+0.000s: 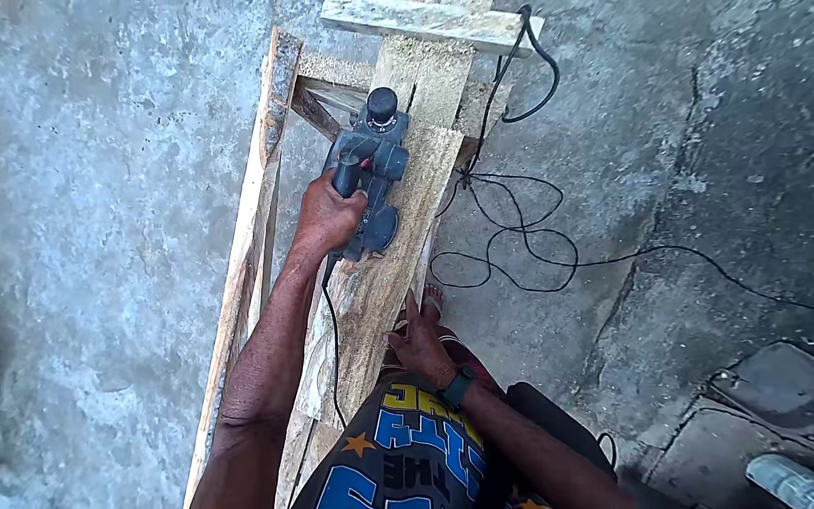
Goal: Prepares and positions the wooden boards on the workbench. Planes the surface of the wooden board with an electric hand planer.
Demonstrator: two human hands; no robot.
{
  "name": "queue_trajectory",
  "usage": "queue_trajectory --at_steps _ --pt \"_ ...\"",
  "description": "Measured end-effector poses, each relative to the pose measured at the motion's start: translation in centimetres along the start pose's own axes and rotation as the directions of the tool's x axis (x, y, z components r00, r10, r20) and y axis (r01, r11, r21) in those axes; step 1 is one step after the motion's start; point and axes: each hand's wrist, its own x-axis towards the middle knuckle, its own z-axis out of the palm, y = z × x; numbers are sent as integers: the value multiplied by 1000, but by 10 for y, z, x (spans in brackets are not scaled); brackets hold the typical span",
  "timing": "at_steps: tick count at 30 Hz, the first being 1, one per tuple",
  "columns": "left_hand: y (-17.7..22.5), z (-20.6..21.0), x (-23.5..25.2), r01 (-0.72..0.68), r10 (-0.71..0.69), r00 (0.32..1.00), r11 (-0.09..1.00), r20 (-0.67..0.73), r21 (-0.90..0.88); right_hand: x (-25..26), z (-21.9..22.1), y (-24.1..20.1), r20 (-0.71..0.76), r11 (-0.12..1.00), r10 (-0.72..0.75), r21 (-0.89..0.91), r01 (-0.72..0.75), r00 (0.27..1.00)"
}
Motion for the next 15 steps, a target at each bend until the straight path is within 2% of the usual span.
queue_trajectory --at_steps 4,7,10,15 --pt "11 0 25 -34 33 999 998 -23 -54 1 0 1 5 1000 -8 -10 8 1000" --pt "12 -5 21 -44 40 998 996 -50 -77 0 1 2 2 1000 -2 -19 2 1000" --pt "11 -19 -2 -32 28 997 998 -66 -61 4 1 5 -4 1000 -25 -4 25 1000" --pt "-4 -48 -70 -22 17 996 999 -92 -49 4 3 5 -59 998 -53 -26 51 997"
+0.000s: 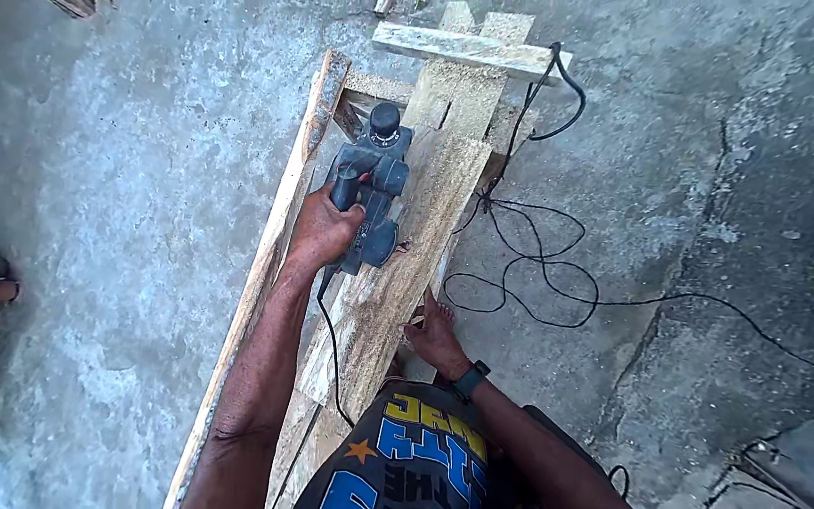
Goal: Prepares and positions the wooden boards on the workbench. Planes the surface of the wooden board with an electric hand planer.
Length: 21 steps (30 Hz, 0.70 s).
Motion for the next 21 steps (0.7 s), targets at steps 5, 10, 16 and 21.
queue_trajectory --at_steps 5,10,16,21 --pt "-16 -38 -91 19 -20 999 1000 -43 -12 -20 -17 1 -198 991 -87 -116 65 976" --pt "-42 -66 -178 80 -76 994 996 -82 48 -53 -43 -83 -144 606 -763 -497 620 630" --pt "-70 -90 -272 116 -99 989 980 -109 159 -30 9 -208 690 -288 -709 -468 836 142" --pt "-85 -101 -339 79 -53 990 977 -128 201 -32 68 -223 896 -607 -431 -199 769 -109"
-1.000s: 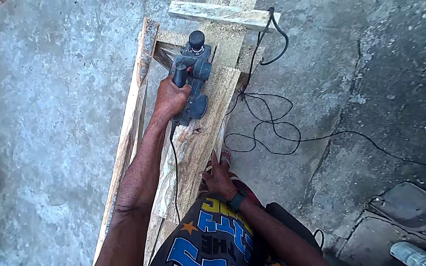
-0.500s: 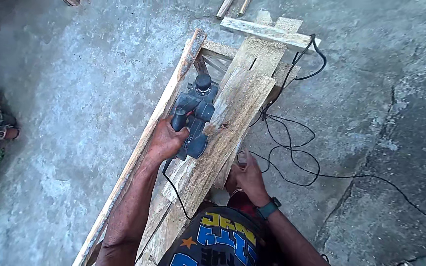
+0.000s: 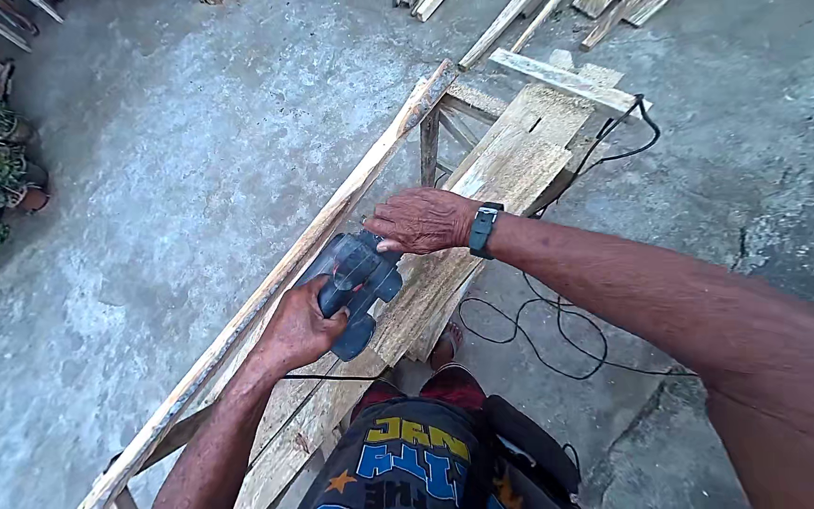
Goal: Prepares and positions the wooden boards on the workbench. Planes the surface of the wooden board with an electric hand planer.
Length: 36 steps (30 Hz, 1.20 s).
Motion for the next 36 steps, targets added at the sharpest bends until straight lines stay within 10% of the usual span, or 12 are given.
queue_trajectory --at_steps 5,8,14,16,19,24,27,36 --pt "-18 -8 -39 -9 12 998 999 -57 46 40 -14 -36 82 1000 21 -13 -20 996" --pt "-19 -7 -51 10 -3 990 999 -142 51 61 -22 -59 113 959 282 -22 -281 953" --pt "-24 5 -42 39 -31 981 999 -190 39 112 -46 -89 254 471 852 12 -882 458" --pt "-37 7 -32 20 -19 987 1000 -157 9 97 -47 -82 122 368 914 146 -918 386" --pt "-54 16 -21 32 -37 995 998 -91 -53 18 -18 -79 -14 85 996 461 -883 89" --pt "-88 31 -20 128 -125 991 989 47 -73 -118 113 -141 351 -482 872 497 -721 -341" --pt "-103 42 -21 119 -113 991 988 68 -102 -119 143 -167 529 -623 778 577 -528 -339" --pt "-107 74 21 114 -98 982 989 160 -90 -102 171 -187 484 -561 824 766 -314 -294"
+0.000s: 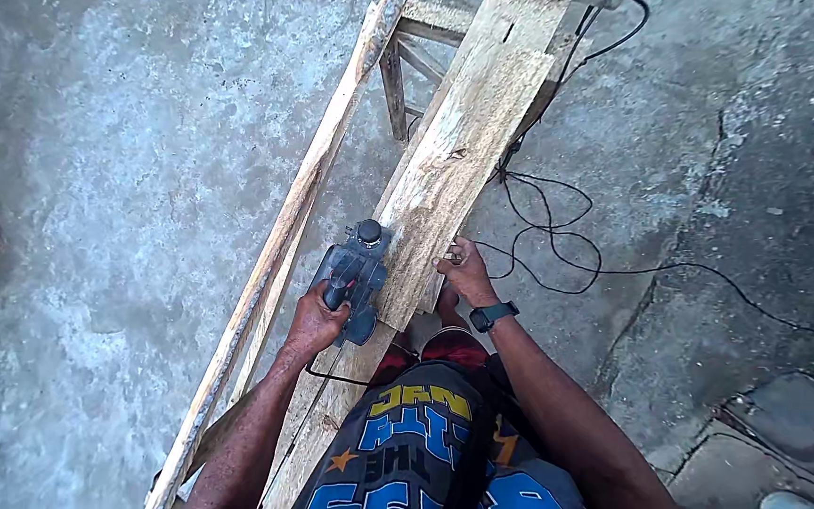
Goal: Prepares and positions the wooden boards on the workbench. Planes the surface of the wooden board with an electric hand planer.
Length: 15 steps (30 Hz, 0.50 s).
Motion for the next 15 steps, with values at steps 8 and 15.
queue_trajectory --at_steps 8,15 --pt "17 9 33 -59 59 998 998 6 -2 7 -10 11 40 998 11 64 -13 999" --pt "37 22 58 -94 94 995 996 25 -13 7 -12 5 43 998 26 62 -28 999"
